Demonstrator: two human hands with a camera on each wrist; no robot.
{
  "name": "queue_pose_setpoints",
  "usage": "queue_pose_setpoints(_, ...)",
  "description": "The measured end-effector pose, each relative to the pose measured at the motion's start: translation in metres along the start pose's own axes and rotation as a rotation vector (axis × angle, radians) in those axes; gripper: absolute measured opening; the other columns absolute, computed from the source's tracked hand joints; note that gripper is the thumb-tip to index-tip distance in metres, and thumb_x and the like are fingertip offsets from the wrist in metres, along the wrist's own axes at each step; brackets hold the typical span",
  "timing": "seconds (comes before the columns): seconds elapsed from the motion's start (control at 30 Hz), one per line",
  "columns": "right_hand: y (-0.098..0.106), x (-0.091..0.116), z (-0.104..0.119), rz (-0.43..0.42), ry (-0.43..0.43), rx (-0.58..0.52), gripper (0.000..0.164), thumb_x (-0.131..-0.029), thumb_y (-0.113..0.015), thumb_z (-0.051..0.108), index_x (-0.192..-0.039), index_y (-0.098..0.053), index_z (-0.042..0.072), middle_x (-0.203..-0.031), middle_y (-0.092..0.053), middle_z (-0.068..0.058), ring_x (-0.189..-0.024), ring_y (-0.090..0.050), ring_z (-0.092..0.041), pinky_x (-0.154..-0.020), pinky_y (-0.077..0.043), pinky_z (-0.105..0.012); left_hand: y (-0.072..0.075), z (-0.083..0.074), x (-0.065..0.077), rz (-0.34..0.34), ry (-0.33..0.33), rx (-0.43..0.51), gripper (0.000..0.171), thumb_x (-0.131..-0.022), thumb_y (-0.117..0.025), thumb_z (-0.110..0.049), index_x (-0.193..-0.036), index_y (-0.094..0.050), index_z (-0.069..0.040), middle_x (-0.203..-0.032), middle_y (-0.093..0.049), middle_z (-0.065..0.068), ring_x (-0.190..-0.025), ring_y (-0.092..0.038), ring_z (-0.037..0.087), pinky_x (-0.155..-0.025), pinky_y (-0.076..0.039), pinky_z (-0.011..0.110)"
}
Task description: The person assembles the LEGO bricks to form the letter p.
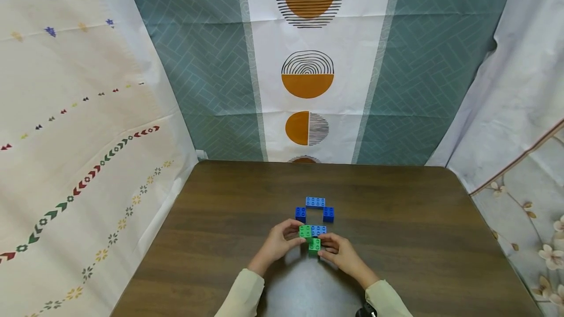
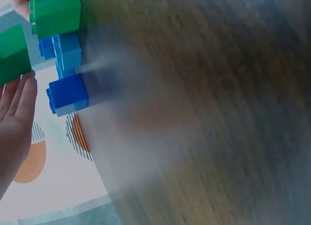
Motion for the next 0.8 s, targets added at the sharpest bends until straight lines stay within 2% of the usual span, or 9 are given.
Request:
queue_pose_setpoints(0.2,0.000,0.000,-0.003,0.003,0.001,-0.029,0.041,-0.087,-0.069,0.002,-0.123,-0.053,-0.012,-0.117,-0.059,-0.029,-0.108,-0.060,-0.040,-0.087,-0.055,-0.036,-0.009,0.002,0.002,0.040,-0.009,0.003,0.032,-0.086,-0.072,-0.005,-0.116,-0.063,-0.005,-0.112,-0.066,0.011,-0.108,-0.063,0.028,-0.094,-0.052,0.036)
queue_pose_setpoints(0.23,0.000,-0.001,-0.009,0.006,0.000,-0.031,0.042,-0.088,-0.070,0.007,-0.124,-0.054,-0.009,-0.118,-0.060,-0.027,-0.108,-0.061,-0.034,-0.087,-0.055,-0.033,-0.010,0.002,0.002,0.043,-0.008,0.005,0.032,-0.086,-0.072,-0.005,-0.116,-0.063,-0.006,-0.112,-0.066,0.011,-0.108,-0.063,0.028,-0.094,-0.052,0.035)
queue_pose_setpoints(0.43,0.000,0.000,-0.006,0.009,0.002,-0.029,0.043,-0.088,-0.070,0.008,-0.124,-0.054,-0.008,-0.118,-0.060,-0.025,-0.107,-0.062,-0.032,-0.085,-0.055,-0.030,-0.016,0.001,0.004,0.043,0.017,0.026,0.034,-0.086,-0.070,-0.002,-0.119,-0.063,-0.006,-0.115,-0.065,0.012,-0.110,-0.061,0.030,-0.093,-0.052,0.039)
queue_pose_setpoints(0.47,0.000,0.002,-0.001,0.007,0.005,-0.021,0.042,-0.088,-0.069,0.005,-0.123,-0.053,-0.010,-0.118,-0.060,-0.027,-0.108,-0.061,-0.037,-0.085,-0.055,-0.032,-0.017,0.001,0.004,0.043,0.024,0.026,0.034,-0.086,-0.070,-0.002,-0.119,-0.063,-0.006,-0.116,-0.064,0.012,-0.110,-0.061,0.031,-0.093,-0.052,0.039)
queue_pose_setpoints(0.57,0.001,0.002,0.001,0.010,0.039,0.015,0.041,-0.088,-0.069,0.006,-0.123,-0.053,-0.011,-0.117,-0.060,-0.027,-0.106,-0.062,-0.036,-0.085,-0.056,-0.032,-0.020,-0.001,0.005,0.042,0.044,0.011,0.033,-0.087,-0.069,-0.001,-0.119,-0.063,-0.005,-0.118,-0.064,0.013,-0.111,-0.061,0.032,-0.093,-0.052,0.038)
queue_pose_setpoints(0.7,0.001,0.002,0.002,0.017,0.053,0.008,0.042,-0.088,-0.069,0.004,-0.123,-0.052,-0.012,-0.116,-0.059,-0.029,-0.106,-0.061,-0.038,-0.085,-0.055,-0.033,-0.022,-0.009,0.006,0.037,0.035,0.005,0.032,-0.086,-0.069,0.002,-0.117,-0.063,-0.001,-0.117,-0.063,0.018,-0.111,-0.060,0.037,-0.092,-0.052,0.043)
queue_pose_setpoints(0.8,0.001,0.001,0.000,0.016,0.023,-0.018,0.042,-0.088,-0.069,0.003,-0.123,-0.052,-0.012,-0.117,-0.059,-0.029,-0.107,-0.060,-0.039,-0.086,-0.055,-0.033,-0.022,-0.009,0.006,0.037,0.021,-0.003,0.032,-0.086,-0.069,0.001,-0.118,-0.063,-0.002,-0.118,-0.063,0.017,-0.111,-0.060,0.038,-0.093,-0.051,0.046)
Point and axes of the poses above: each hand's wrist, its own x-axis away from the middle knuckle, its own y-axis out of the back of the hand, z = x × y, the point moved 7 cm from there along -x, towards the middle knuckle
